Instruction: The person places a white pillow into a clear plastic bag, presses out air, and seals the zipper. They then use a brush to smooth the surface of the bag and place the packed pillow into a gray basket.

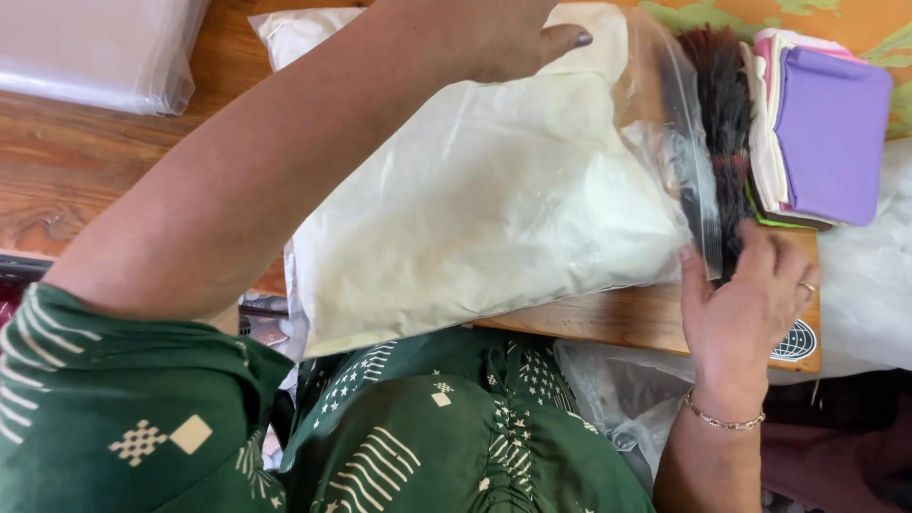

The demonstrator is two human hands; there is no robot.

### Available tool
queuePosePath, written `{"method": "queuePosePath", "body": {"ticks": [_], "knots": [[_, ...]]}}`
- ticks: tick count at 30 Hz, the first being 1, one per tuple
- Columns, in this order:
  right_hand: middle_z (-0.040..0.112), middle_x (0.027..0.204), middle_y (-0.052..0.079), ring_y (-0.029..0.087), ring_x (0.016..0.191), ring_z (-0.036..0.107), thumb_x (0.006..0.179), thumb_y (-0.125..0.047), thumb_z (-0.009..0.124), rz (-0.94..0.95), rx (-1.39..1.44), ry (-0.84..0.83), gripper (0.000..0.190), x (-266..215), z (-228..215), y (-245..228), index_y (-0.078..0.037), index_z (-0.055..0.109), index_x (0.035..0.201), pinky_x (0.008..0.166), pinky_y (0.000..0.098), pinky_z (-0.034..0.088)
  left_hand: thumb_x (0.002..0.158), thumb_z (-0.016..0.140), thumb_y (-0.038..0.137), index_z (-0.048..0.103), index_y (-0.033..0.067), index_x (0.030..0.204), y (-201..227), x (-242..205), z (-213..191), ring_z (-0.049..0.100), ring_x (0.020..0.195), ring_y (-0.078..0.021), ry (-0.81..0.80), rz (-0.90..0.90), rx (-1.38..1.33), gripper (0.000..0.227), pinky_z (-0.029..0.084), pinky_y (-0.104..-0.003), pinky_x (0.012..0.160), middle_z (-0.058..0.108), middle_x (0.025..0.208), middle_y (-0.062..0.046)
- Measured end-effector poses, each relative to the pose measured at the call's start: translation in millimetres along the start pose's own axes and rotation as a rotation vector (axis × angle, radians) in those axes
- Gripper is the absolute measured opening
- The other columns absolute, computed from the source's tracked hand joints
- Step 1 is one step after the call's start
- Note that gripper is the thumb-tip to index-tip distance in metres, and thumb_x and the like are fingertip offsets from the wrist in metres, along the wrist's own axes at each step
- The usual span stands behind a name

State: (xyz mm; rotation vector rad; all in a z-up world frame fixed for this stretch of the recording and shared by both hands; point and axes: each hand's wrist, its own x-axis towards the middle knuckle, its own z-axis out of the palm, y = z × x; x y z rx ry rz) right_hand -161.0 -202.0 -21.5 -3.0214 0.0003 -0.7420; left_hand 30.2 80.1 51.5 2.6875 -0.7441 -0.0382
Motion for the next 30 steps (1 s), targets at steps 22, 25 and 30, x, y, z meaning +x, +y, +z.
{"method": "queuePosePath", "body": {"ticks": [22, 25, 30], "knots": [[-0.001, 0.152, 0.024, 0.044, 0.139, -0.001, 0.093, -0.057, 0.019, -0.271, 0.134, -0.573, 0.074, 63.5, 45.5, -127.0, -0.01, 0.01, 0.149, 0.11, 0.0546, 0.004, 0.086, 0.007, 0.067, 0.016, 0.0296, 0.147, -14.0, -57.9, 78.3, -0.002, 0.139, -0.0452, -0.067, -0.021, 0.321, 0.073, -0.007, -0.069, 0.103, 0.004, 0.154, -0.015], [0.0, 0.152, 0.024, 0.044, 0.139, 0.0, 0.091, -0.059, 0.017, -0.257, 0.145, -0.636, 0.076, 69.8, 44.7, -128.0, -0.012, 0.009, 0.149, 0.11, 0.0545, 0.005, 0.086, 0.008, 0.068, 0.018, 0.0287, 0.147, -16.6, -54.3, 84.4, -0.002, 0.138, -0.0465, -0.066, -0.035, 0.308, 0.073, -0.009, -0.07, 0.101, 0.006, 0.154, -0.016], [0.001, 0.152, 0.024, 0.045, 0.139, 0.004, 0.091, -0.06, 0.017, -0.284, 0.103, -0.59, 0.076, 58.0, 45.2, -123.8, -0.011, 0.011, 0.149, 0.109, 0.0549, 0.009, 0.086, 0.008, 0.068, 0.021, 0.0277, 0.147, -17.9, -62.2, 92.9, 0.002, 0.138, -0.0471, -0.014, 0.002, 0.284, 0.074, -0.005, -0.069, 0.103, 0.01, 0.153, -0.017]]}}
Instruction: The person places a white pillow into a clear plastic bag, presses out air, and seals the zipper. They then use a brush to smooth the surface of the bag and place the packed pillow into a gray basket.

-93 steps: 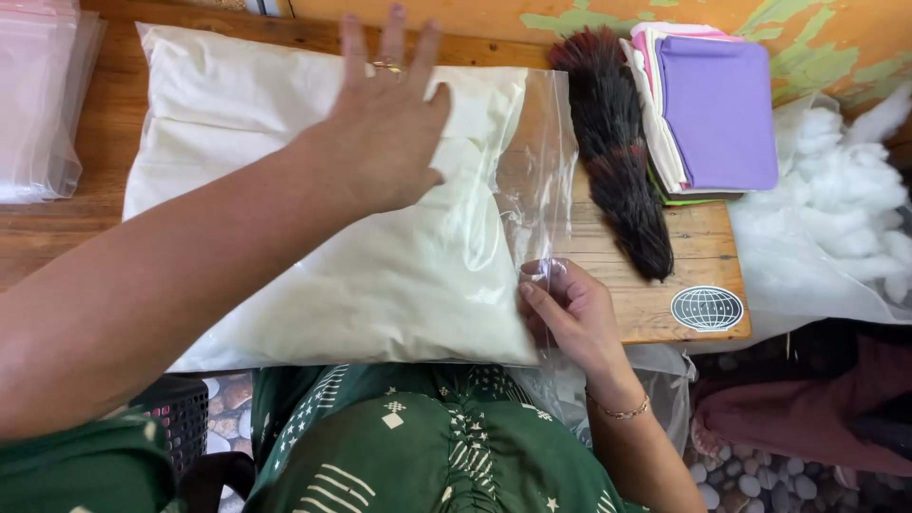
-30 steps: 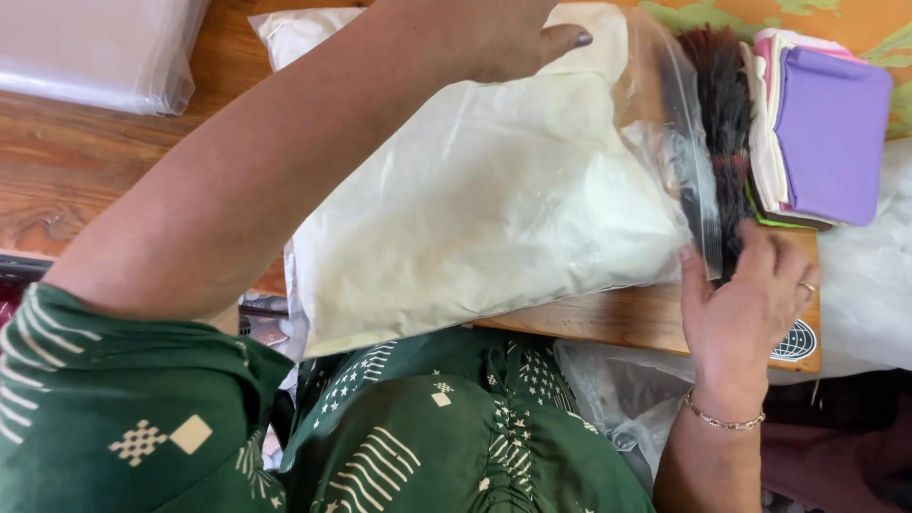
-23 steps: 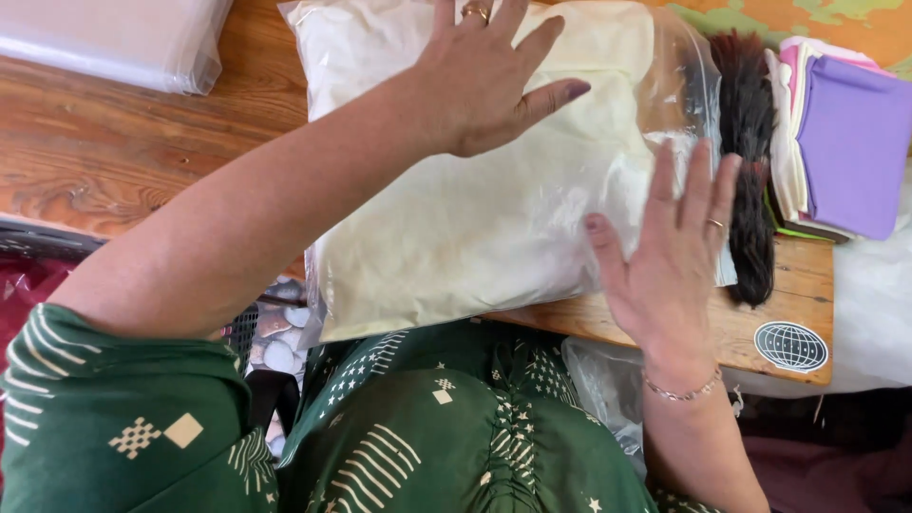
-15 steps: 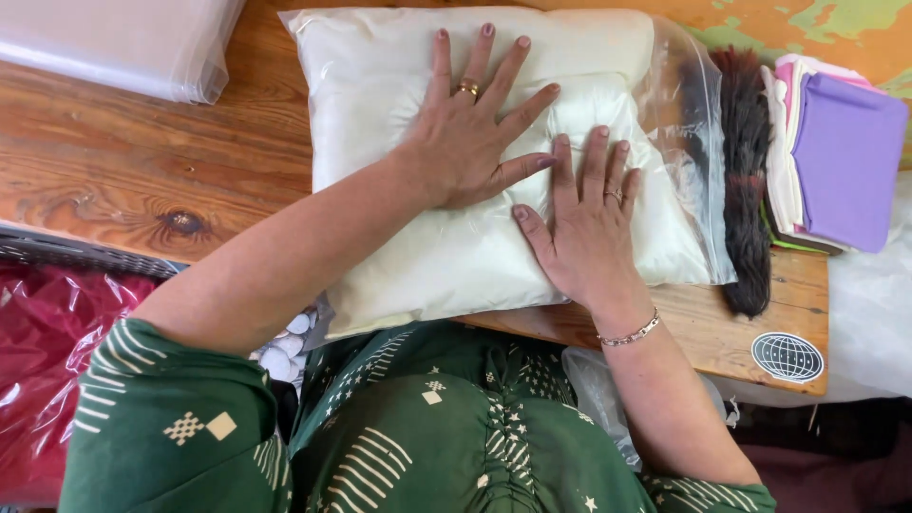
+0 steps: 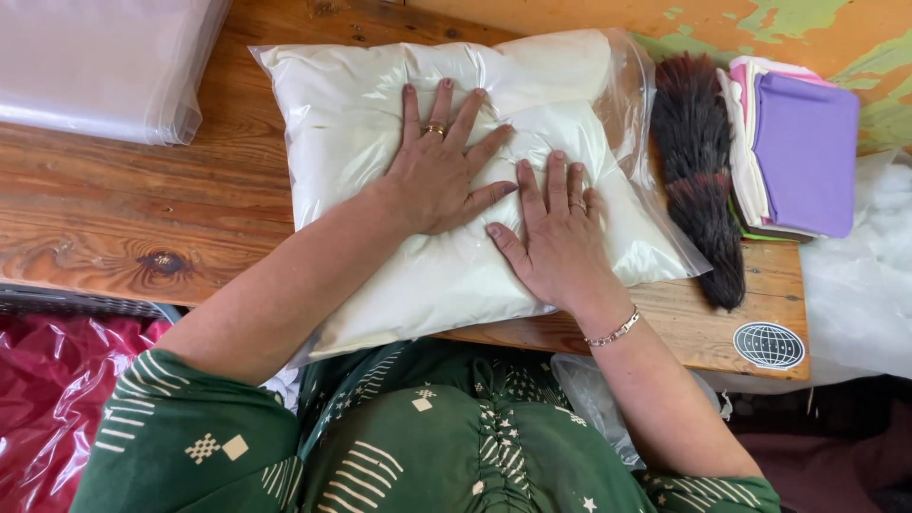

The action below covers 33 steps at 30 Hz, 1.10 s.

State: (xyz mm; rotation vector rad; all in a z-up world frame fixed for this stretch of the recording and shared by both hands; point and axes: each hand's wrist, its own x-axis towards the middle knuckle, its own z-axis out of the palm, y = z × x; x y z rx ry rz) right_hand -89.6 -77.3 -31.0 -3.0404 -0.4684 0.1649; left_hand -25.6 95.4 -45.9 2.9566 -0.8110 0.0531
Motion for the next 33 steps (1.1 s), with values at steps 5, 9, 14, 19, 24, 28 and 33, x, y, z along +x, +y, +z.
{"method": "queuePosePath", "body": {"ticks": [5, 9, 14, 19, 24, 28, 33], "knots": [[0.001, 0.153, 0.023, 0.044, 0.14, 0.003, 0.091, -0.061, 0.017, -0.001, 0.016, 0.059, 0.076, -8.2, 0.9, 2.9, -0.012, 0.01, 0.149, 0.11, 0.0545, 0.008, 0.084, 0.007, 0.07, 0.02, 0.027, 0.147, 0.0, -3.4, -1.2, -0.001, 0.138, -0.0451, 0.019, 0.013, -0.064, 0.077, -0.006, -0.068, 0.104, 0.007, 0.154, -0.015], [-0.004, 0.153, 0.023, 0.044, 0.14, -0.008, 0.08, -0.064, 0.049, -0.169, 0.182, 0.087, 0.092, -32.5, -19.6, 12.3, -0.013, 0.016, 0.149, 0.111, 0.055, 0.002, 0.083, 0.004, 0.071, 0.016, 0.0263, 0.148, -0.9, -5.9, -9.4, -0.001, 0.138, -0.0449, 0.012, 0.034, -0.071, 0.08, -0.005, -0.067, 0.104, 0.006, 0.153, -0.016], [-0.001, 0.153, 0.023, 0.046, 0.139, -0.008, 0.074, -0.057, 0.067, -0.232, 0.06, 0.023, 0.093, -68.3, -22.6, 28.8, -0.021, 0.023, 0.148, 0.11, 0.0552, 0.002, 0.083, 0.004, 0.072, 0.014, 0.0261, 0.148, 0.7, -9.5, -10.9, 0.001, 0.138, -0.0455, -0.023, 0.051, -0.045, 0.08, -0.004, -0.066, 0.104, 0.007, 0.153, -0.017], [0.024, 0.153, 0.011, 0.038, 0.14, 0.019, 0.081, -0.026, 0.057, -0.284, 0.028, 0.276, 0.056, -83.7, 14.1, 43.8, -0.032, 0.048, 0.136, 0.107, 0.0529, 0.024, 0.084, 0.017, 0.078, 0.022, 0.0278, 0.147, 3.7, -23.7, -25.2, 0.011, 0.14, -0.0431, -0.143, 0.094, 0.016, 0.081, 0.001, -0.068, 0.107, 0.017, 0.153, -0.014], [0.029, 0.15, 0.012, 0.041, 0.136, 0.027, 0.084, -0.038, 0.053, -0.303, -0.005, 0.336, 0.05, -110.2, 11.4, 17.5, -0.034, 0.048, 0.134, 0.103, 0.0541, 0.028, 0.07, 0.035, 0.087, 0.027, 0.0308, 0.145, -3.9, -25.6, -60.5, 0.016, 0.138, -0.0461, -0.385, 0.116, -0.022, 0.094, 0.009, -0.073, 0.102, 0.02, 0.152, -0.013], [0.013, 0.151, 0.026, 0.045, 0.139, 0.008, 0.089, -0.061, 0.033, -0.279, 0.04, 0.151, 0.072, -107.9, -45.7, 3.3, -0.013, 0.035, 0.143, 0.111, 0.0547, 0.008, 0.081, 0.055, 0.058, 0.05, 0.0145, 0.125, 17.4, -0.1, -113.0, 0.005, 0.14, -0.0492, -0.43, -0.016, 0.005, 0.062, 0.005, -0.073, 0.104, 0.013, 0.154, -0.018], [0.015, 0.151, 0.024, 0.048, 0.138, 0.007, 0.096, -0.039, 0.039, -0.086, 0.019, 0.298, 0.056, -46.9, -50.2, 10.7, -0.009, 0.034, 0.143, 0.11, 0.0593, 0.011, 0.095, 0.036, 0.043, 0.054, 0.0119, 0.12, 37.8, 68.0, -82.5, 0.029, 0.127, -0.0464, 0.121, 0.064, -0.135, 0.044, 0.012, -0.073, 0.096, 0.032, 0.14, -0.021]]}}
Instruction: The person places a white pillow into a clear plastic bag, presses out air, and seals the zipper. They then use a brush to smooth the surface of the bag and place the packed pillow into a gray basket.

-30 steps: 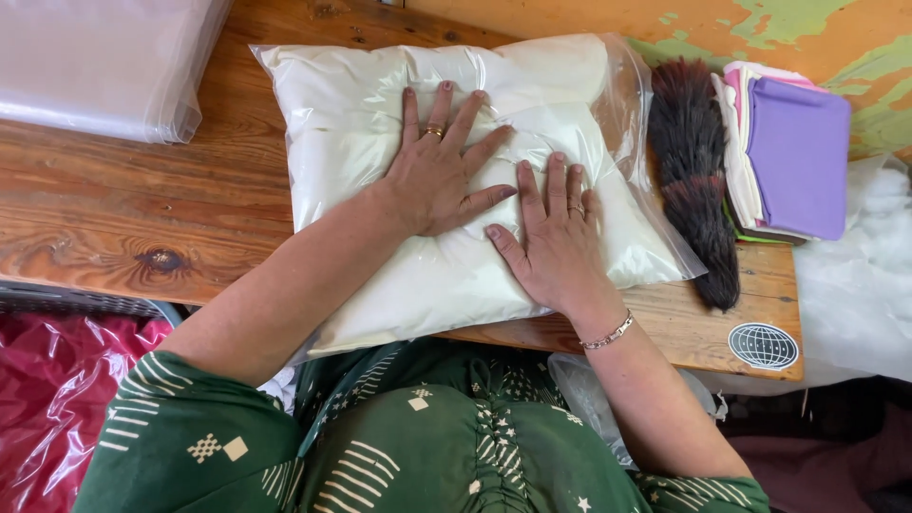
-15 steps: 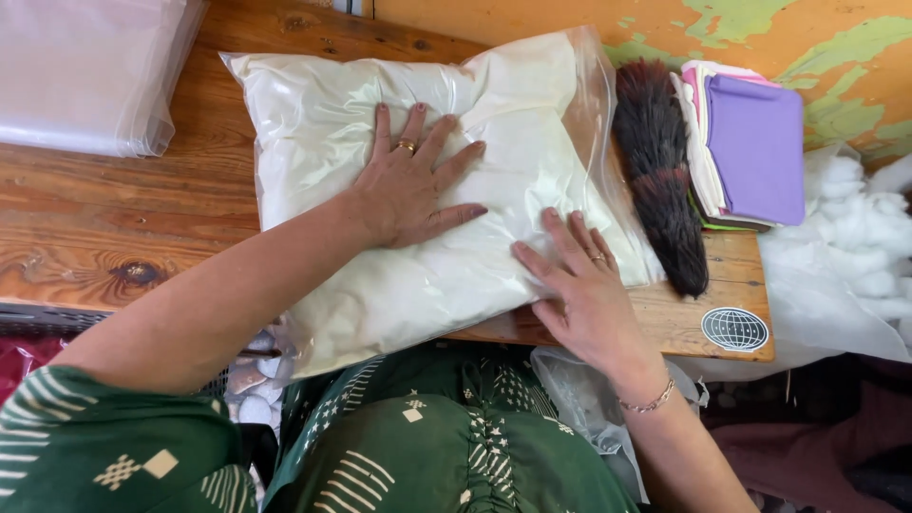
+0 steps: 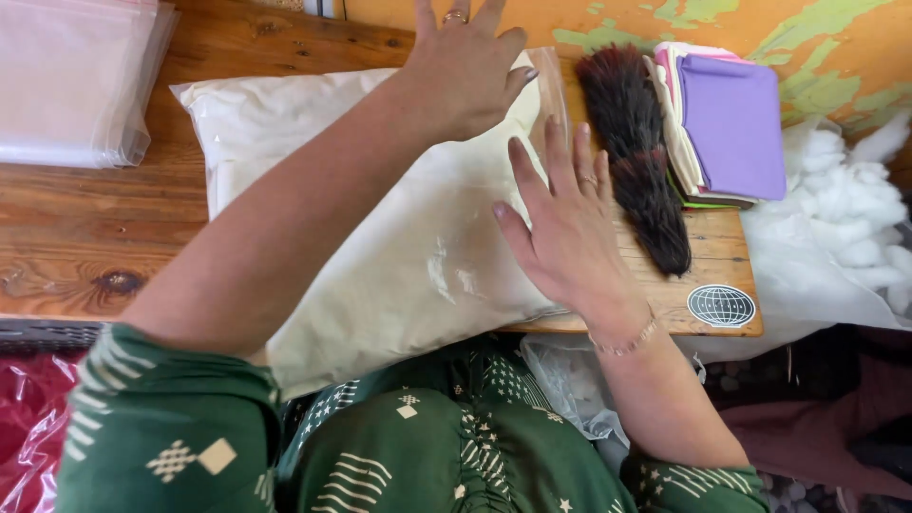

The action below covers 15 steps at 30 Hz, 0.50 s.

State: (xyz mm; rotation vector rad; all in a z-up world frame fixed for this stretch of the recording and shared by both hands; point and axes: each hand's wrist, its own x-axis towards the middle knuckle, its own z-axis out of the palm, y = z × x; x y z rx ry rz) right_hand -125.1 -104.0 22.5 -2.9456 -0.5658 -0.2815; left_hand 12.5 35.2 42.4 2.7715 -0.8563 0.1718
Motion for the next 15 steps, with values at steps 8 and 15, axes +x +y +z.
{"method": "queuePosePath", "body": {"ticks": [8, 15], "knots": [[0.01, 0.151, 0.026, 0.046, 0.138, 0.004, 0.093, -0.052, 0.026, 0.245, 0.098, -0.133, 0.071, 28.6, 57.9, 15.7, -0.005, 0.017, 0.147, 0.109, 0.0569, 0.006, 0.093, 0.012, 0.053, 0.027, 0.0247, 0.144, 2.5, 12.8, 55.0, 0.003, 0.139, -0.0421, -0.075, 0.066, 0.05, 0.06, 0.001, -0.072, 0.102, 0.014, 0.153, -0.009], [0.008, 0.152, 0.025, 0.045, 0.139, 0.002, 0.093, -0.056, 0.02, 0.229, 0.097, -0.077, 0.072, 27.6, 64.6, 14.2, -0.009, 0.017, 0.148, 0.109, 0.0582, 0.003, 0.09, 0.003, 0.052, 0.012, 0.0291, 0.148, -3.1, 9.3, 60.4, -0.007, 0.141, -0.0376, -0.283, -0.031, -0.056, 0.063, -0.012, -0.064, 0.105, 0.0, 0.156, -0.006]]}}
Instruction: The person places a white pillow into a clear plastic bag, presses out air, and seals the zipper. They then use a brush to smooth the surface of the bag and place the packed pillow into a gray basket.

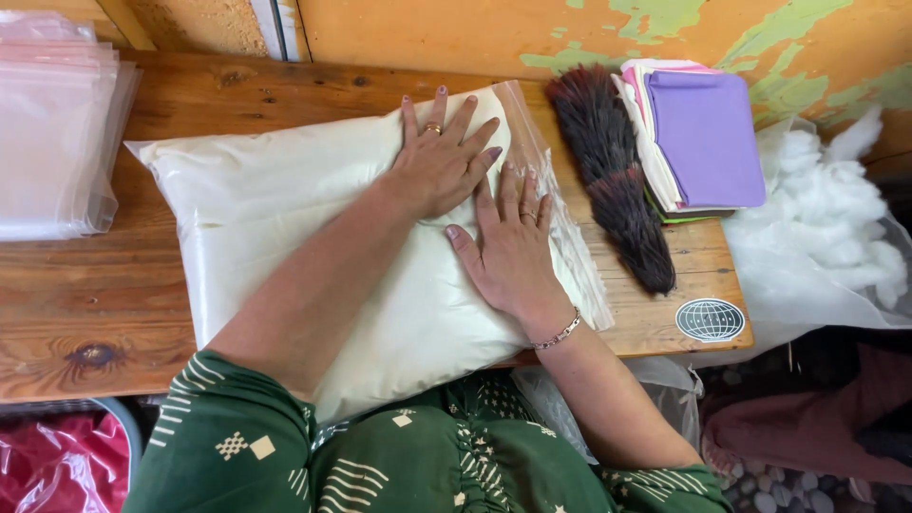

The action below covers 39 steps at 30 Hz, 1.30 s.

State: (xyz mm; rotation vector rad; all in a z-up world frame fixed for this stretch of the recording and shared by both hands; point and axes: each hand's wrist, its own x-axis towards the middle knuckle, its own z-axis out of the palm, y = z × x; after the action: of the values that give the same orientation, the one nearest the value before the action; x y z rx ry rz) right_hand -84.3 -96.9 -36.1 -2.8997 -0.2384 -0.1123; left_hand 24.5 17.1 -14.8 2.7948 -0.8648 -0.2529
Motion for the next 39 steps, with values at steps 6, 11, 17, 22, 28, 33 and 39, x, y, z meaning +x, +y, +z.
{"method": "queuePosePath", "body": {"ticks": [6, 11, 17, 22, 28, 33, 39], "knots": [[0.008, 0.152, 0.024, 0.045, 0.139, 0.002, 0.092, -0.057, 0.02, 0.021, 0.027, -0.047, 0.073, 2.3, 4.4, -0.3, -0.011, 0.014, 0.148, 0.109, 0.058, 0.002, 0.083, 0.0, 0.057, 0.014, 0.0284, 0.148, -2.4, -3.6, -4.5, -0.013, 0.141, -0.0332, -0.073, -0.04, -0.203, 0.072, -0.018, -0.059, 0.105, -0.001, 0.156, -0.004], [0.005, 0.153, 0.023, 0.051, 0.137, 0.004, 0.094, -0.059, 0.027, 0.054, 0.035, -0.146, 0.076, 5.8, -0.4, 0.3, -0.013, 0.009, 0.151, 0.109, 0.0612, 0.003, 0.09, -0.002, 0.064, 0.012, 0.0288, 0.15, -33.1, 24.1, 26.4, -0.016, 0.141, -0.0326, -0.086, 0.01, -0.275, 0.072, -0.019, -0.06, 0.107, -0.003, 0.157, 0.0], [0.006, 0.154, 0.022, 0.048, 0.139, 0.006, 0.092, -0.062, 0.026, 0.056, 0.13, -0.214, 0.077, 10.9, -2.9, 10.7, -0.014, 0.009, 0.151, 0.109, 0.0607, 0.005, 0.095, 0.012, 0.056, 0.017, 0.0261, 0.15, -24.6, 19.1, 28.8, -0.012, 0.142, -0.0333, -0.063, 0.004, -0.182, 0.063, -0.014, -0.061, 0.108, 0.0, 0.158, -0.001], [0.013, 0.148, 0.035, 0.055, 0.135, 0.011, 0.095, -0.052, 0.037, 0.018, 0.019, -0.12, 0.077, 10.6, -49.3, 1.4, 0.002, 0.016, 0.146, 0.106, 0.0639, 0.007, 0.097, 0.02, 0.043, 0.023, 0.0208, 0.149, -14.5, 12.0, 24.3, -0.005, 0.143, -0.0357, -0.008, -0.004, -0.043, 0.057, -0.01, -0.063, 0.109, 0.011, 0.157, -0.007], [-0.012, 0.154, 0.02, 0.032, 0.144, -0.01, 0.096, -0.057, 0.017, -0.148, 0.083, 0.008, 0.078, 26.1, -78.4, -64.6, -0.002, -0.009, 0.146, 0.119, 0.0442, -0.004, 0.09, 0.009, 0.067, -0.004, 0.0259, 0.15, -2.3, 30.1, 52.8, -0.009, 0.145, -0.0274, 0.237, -0.126, 0.013, 0.074, -0.01, -0.06, 0.11, -0.015, 0.155, 0.001], [-0.002, 0.156, 0.018, 0.036, 0.144, -0.003, 0.09, -0.061, 0.01, 0.015, 0.206, 0.039, 0.075, 73.2, -18.4, -40.7, -0.014, -0.001, 0.149, 0.116, 0.0468, 0.001, 0.091, 0.031, 0.056, -0.008, 0.0249, 0.15, -20.8, 23.3, 42.2, -0.015, 0.141, -0.0362, 0.083, 0.007, 0.028, 0.077, -0.008, -0.065, 0.108, -0.019, 0.154, -0.006], [0.009, 0.156, 0.01, 0.034, 0.143, 0.0, 0.087, -0.06, 0.008, 0.189, 0.452, -0.034, 0.075, 87.5, 18.4, 5.9, -0.017, 0.01, 0.148, 0.114, 0.0461, -0.001, 0.092, 0.036, 0.035, -0.001, 0.0155, 0.148, -29.7, 18.2, 14.6, -0.014, 0.141, -0.0347, 0.084, -0.136, -0.658, 0.07, -0.01, -0.055, 0.11, -0.001, 0.158, -0.006]]}}
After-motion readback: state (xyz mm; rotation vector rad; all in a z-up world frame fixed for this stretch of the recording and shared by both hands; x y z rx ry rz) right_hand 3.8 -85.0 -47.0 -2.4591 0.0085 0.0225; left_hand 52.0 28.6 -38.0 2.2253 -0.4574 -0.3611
